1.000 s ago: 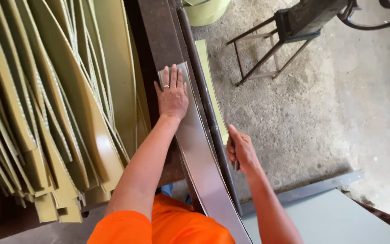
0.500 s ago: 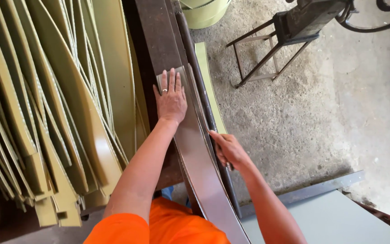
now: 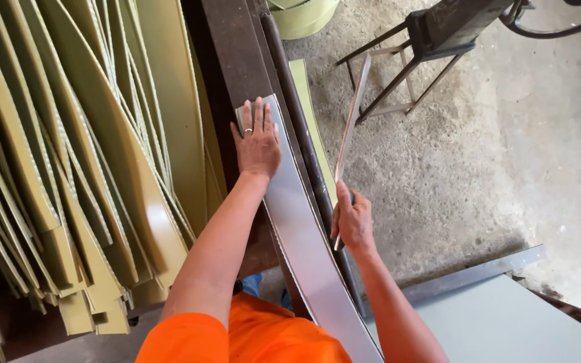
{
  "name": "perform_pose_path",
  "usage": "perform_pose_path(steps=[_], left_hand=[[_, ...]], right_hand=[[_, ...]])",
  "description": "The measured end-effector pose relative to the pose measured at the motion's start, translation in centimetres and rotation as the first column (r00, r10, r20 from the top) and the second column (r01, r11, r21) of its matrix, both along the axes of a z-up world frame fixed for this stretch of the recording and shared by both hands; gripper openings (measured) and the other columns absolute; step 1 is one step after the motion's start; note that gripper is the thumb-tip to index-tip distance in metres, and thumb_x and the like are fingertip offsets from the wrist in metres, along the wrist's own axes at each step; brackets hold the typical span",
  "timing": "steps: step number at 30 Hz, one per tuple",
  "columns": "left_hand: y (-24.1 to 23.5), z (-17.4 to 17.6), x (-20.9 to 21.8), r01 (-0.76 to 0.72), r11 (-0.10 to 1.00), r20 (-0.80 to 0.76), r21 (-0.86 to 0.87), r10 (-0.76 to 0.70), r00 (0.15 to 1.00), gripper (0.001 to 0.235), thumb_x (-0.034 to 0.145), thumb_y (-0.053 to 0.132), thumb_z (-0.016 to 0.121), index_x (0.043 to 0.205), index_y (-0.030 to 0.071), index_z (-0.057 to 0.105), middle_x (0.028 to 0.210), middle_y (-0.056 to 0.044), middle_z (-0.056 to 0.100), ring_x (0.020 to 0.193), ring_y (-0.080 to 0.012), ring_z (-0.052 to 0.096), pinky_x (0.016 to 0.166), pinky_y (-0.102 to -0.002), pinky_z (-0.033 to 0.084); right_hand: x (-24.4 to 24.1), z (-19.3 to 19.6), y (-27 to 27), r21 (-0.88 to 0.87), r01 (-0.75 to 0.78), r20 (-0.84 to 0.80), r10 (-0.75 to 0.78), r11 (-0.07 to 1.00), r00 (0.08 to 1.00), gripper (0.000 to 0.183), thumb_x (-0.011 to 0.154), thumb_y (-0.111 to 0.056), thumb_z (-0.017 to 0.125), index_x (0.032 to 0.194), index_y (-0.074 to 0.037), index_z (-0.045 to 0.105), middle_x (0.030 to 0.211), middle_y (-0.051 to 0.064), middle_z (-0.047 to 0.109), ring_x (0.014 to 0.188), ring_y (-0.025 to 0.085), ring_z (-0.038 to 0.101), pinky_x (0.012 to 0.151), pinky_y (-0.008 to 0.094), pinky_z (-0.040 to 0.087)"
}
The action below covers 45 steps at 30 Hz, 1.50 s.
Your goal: Scraping the edges of metal strips with a manual tool.
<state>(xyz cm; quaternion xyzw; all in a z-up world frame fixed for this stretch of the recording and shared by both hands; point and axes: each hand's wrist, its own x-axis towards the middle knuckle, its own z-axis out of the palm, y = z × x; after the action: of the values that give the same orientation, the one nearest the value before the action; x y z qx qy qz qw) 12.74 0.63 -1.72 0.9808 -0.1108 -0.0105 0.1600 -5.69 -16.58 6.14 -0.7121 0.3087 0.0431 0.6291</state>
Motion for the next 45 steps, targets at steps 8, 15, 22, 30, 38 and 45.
perform_pose_path(steps=[8, 15, 22, 30, 38, 45], left_hand=[[-0.3, -1.0, 0.1, -0.019, 1.0, 0.032, -0.012, 0.019, 0.999, 0.055, 0.108, 0.031, 0.04, 0.16, 0.013, 0.035, 0.171, -0.003, 0.018, 0.158, -0.0286, 0.013, 0.12, -0.067, 0.022], [-0.2, -1.5, 0.4, -0.015, 0.999, 0.052, -0.052, 0.017, 0.998, 0.056, 0.107, 0.033, 0.041, 0.16, 0.014, 0.037, 0.17, -0.003, 0.018, 0.157, -0.0295, 0.012, 0.119, -0.07, 0.019], [2.7, 9.9, -16.7, 0.112, 0.751, 0.292, -0.651, 0.112, 0.95, 0.048, 0.106, 0.023, 0.061, 0.147, 0.001, 0.052, 0.155, -0.03, 0.047, 0.149, -0.044, 0.041, 0.126, -0.055, 0.035], [5.8, 7.2, -33.1, -0.461, 0.616, -0.762, -0.639, -0.427, 0.487, 0.043, 0.086, 0.034, 0.079, 0.117, 0.004, 0.071, 0.097, -0.011, 0.075, 0.074, -0.0207, 0.066, 0.062, -0.036, 0.055], [6.5, -2.0, -26.6, -0.564, 0.39, -0.663, -0.728, -0.19, 0.724, 0.041, 0.085, 0.035, 0.075, 0.107, 0.001, 0.072, 0.09, -0.013, 0.075, 0.071, -0.022, 0.069, 0.062, -0.04, 0.057], [2.7, -5.5, -30.0, -0.517, 0.602, -0.465, -0.608, 0.258, 0.847, 0.076, 0.09, 0.066, 0.063, 0.098, -0.009, 0.066, 0.098, -0.034, 0.069, 0.1, -0.0503, 0.066, 0.089, -0.053, 0.052]], right_hand=[[-8.9, 6.4, 0.0, -0.268, -0.297, -0.586, 0.09, 0.917, 0.805, 0.052, 0.084, -0.057, 0.07, 0.081, -0.005, 0.065, 0.057, 0.006, 0.056, 0.044, 0.018, 0.054, 0.041, 0.04, 0.044], [-22.2, 0.7, -1.9, -0.447, -0.147, -0.569, -0.154, 0.882, 0.808, 0.05, 0.068, -0.043, 0.091, 0.08, 0.001, 0.07, 0.063, 0.008, 0.066, 0.055, 0.019, 0.059, 0.053, 0.04, 0.05], [-17.3, -0.4, -0.7, -0.404, -0.017, -0.299, -0.114, 0.915, 0.947, 0.042, 0.073, -0.035, 0.089, 0.075, 0.001, 0.068, 0.062, 0.006, 0.063, 0.056, 0.013, 0.052, 0.05, 0.037, 0.047], [-2.1, -1.5, 2.9, -0.137, 0.01, 0.019, -0.008, 0.99, 1.0, 0.035, 0.083, -0.032, 0.083, 0.076, 0.0, 0.072, 0.068, -0.002, 0.063, 0.059, 0.01, 0.053, 0.051, 0.035, 0.043], [-10.3, 5.5, 4.3, -0.411, -0.116, 0.07, 0.158, 0.904, 0.985, 0.033, 0.092, -0.037, 0.072, 0.086, -0.005, 0.064, 0.064, 0.002, 0.061, 0.057, 0.012, 0.056, 0.05, 0.034, 0.045], [-29.2, -0.3, 3.6, -0.535, -0.16, 0.075, 0.236, 0.829, 0.969, 0.033, 0.094, -0.037, 0.071, 0.086, -0.005, 0.065, 0.057, 0.006, 0.054, 0.05, 0.012, 0.049, 0.044, 0.035, 0.042]])
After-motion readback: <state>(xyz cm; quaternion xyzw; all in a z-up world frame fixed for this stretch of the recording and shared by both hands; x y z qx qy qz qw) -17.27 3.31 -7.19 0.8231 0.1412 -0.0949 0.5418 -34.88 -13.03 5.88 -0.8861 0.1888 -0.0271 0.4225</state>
